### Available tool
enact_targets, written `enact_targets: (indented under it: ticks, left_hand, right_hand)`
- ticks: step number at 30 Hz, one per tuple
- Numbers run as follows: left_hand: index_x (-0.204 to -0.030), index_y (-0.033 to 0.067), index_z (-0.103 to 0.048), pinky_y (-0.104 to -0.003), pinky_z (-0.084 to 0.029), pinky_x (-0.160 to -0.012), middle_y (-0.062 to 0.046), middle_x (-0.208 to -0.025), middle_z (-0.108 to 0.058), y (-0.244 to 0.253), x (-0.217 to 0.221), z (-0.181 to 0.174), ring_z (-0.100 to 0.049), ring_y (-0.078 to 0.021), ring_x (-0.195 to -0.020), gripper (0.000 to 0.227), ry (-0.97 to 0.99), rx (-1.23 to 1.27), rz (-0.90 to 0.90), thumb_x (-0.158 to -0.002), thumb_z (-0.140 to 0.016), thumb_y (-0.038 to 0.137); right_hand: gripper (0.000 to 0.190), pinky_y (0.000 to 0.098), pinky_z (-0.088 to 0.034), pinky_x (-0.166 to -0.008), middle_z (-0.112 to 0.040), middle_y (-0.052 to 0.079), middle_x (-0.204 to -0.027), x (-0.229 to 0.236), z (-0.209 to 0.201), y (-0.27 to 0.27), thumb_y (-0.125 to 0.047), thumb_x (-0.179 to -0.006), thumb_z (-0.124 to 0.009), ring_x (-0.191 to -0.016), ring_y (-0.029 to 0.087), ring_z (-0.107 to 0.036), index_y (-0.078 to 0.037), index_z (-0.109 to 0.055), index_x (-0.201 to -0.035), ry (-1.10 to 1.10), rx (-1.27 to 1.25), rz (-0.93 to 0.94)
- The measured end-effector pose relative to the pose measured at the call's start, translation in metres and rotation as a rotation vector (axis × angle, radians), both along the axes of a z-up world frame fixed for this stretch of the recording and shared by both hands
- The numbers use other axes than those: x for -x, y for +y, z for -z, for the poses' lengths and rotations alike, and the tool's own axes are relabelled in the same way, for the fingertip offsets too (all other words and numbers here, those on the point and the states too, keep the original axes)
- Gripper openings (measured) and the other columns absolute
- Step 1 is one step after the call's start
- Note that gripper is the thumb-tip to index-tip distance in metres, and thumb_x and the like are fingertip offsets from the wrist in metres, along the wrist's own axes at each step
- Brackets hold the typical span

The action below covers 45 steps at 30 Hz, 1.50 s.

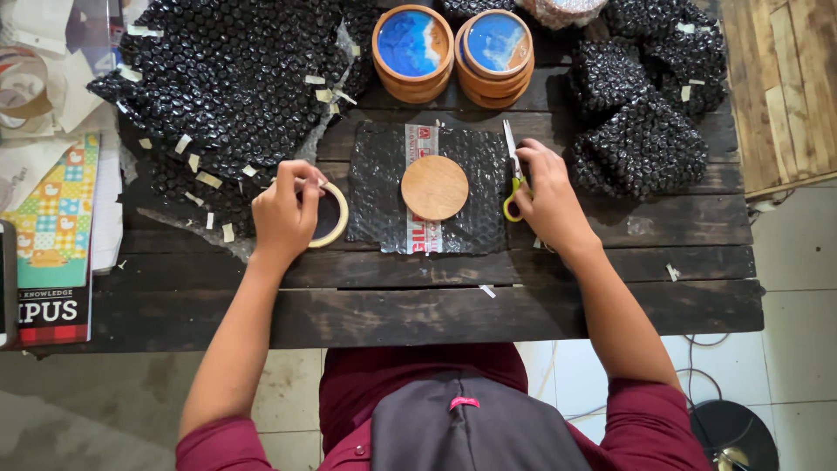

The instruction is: The person packages small circular handcraft items by cutting adhesive tape with shears and applying it to black bubble wrap around the objects.

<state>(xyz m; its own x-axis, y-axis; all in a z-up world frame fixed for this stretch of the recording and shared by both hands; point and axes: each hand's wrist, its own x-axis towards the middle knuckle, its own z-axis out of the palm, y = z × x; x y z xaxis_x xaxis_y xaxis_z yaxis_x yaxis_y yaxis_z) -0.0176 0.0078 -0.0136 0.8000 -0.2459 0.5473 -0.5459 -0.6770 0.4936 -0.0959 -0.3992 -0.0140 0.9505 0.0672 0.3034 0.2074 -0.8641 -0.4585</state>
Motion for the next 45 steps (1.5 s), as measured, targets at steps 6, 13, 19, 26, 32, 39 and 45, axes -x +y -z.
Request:
enact_targets:
  ticks: [6, 13, 19, 26, 32, 39, 45]
  left_hand:
    - [-0.108, 0.0208, -0.056, -0.049, -0.055, -0.064, -0.004, -0.078, -0.072, -0.021, -0.003, -0.005, -0.072, -0.0336, -0.070, 0.007, 0.012, -0.054, -0.117, -0.101, -0.060, 0.022]
    - [-0.103, 0.0161, -0.055, -0.051, -0.054, -0.075, -0.008, -0.092, -0.075, -0.112, 0.005, -0.031, -0.070, -0.0404, -0.088, 0.010, 0.162, 0.324, 0.228, -0.098, -0.055, 0.008]
    - [-0.096, 0.0159, -0.056, -0.040, -0.048, -0.077, 0.000, -0.083, -0.063, -0.134, 0.004, -0.002, -0.063, -0.0263, -0.088, 0.004, -0.223, -0.037, 0.310, -0.096, -0.060, 0.017]
    - [-0.102, 0.0210, -0.064, -0.030, -0.049, -0.082, 0.005, -0.077, -0.066, -0.126, 0.004, 0.018, -0.064, -0.0158, -0.087, 0.005, -0.220, -0.099, 0.342, -0.100, -0.059, 0.022]
    - [-0.104, 0.0232, -0.062, -0.033, -0.053, -0.070, 0.003, -0.072, -0.059, -0.125, 0.011, 0.022, -0.064, -0.0200, -0.073, 0.007, -0.170, -0.112, 0.266, -0.102, -0.056, 0.025]
    - [-0.111, 0.0198, -0.048, -0.044, -0.058, -0.066, -0.007, -0.080, -0.065, -0.110, 0.014, 0.019, -0.071, -0.0318, -0.074, 0.007, 0.100, -0.046, 0.321, -0.106, -0.045, 0.023]
    - [-0.108, 0.0191, -0.048, -0.054, -0.059, -0.068, -0.010, -0.130, -0.057, -0.107, 0.031, -0.040, -0.070, -0.0453, -0.086, 0.004, 0.117, -0.002, 0.409, -0.106, -0.046, 0.020]
  right_hand:
    - [0.052, 0.0492, -0.041, -0.115, -0.052, 0.023, -0.146, -0.001, 0.006, -0.004, 0.012, -0.080, -0.054, -0.136, 0.044, -0.050, 0.000, -0.059, -0.131, -0.150, 0.187, 0.048]
    - [0.029, 0.0405, -0.049, -0.095, -0.060, 0.000, -0.124, -0.034, 0.014, -0.005, -0.013, -0.081, -0.069, -0.114, 0.027, -0.055, -0.017, -0.070, -0.110, -0.248, 0.368, 0.150]
    - [0.033, 0.0451, -0.049, -0.087, -0.057, 0.004, -0.115, -0.066, 0.039, -0.001, -0.031, -0.080, -0.082, -0.104, 0.033, -0.052, -0.016, -0.067, -0.104, -0.173, 0.332, 0.212]
    - [0.024, 0.0342, -0.060, -0.073, -0.070, 0.012, -0.094, -0.047, -0.012, 0.038, -0.007, -0.088, -0.076, -0.082, 0.030, -0.073, -0.011, -0.063, -0.109, -0.107, -0.418, 0.138]
    - [0.044, 0.0316, -0.062, -0.076, -0.076, 0.011, -0.095, -0.021, -0.026, 0.081, -0.005, -0.086, -0.083, -0.078, 0.022, -0.076, -0.011, -0.058, -0.122, -0.046, -0.639, 0.060]
    - [0.037, 0.0309, -0.061, -0.073, -0.079, 0.001, -0.093, -0.012, 0.000, 0.099, -0.008, -0.086, -0.081, -0.077, 0.017, -0.076, -0.017, -0.065, -0.118, -0.089, -0.275, -0.017]
    - [0.033, 0.0345, -0.059, -0.083, -0.077, 0.003, -0.099, -0.006, -0.007, 0.106, -0.020, -0.093, -0.075, -0.090, 0.022, -0.072, -0.014, -0.064, -0.123, -0.098, -0.153, -0.123]
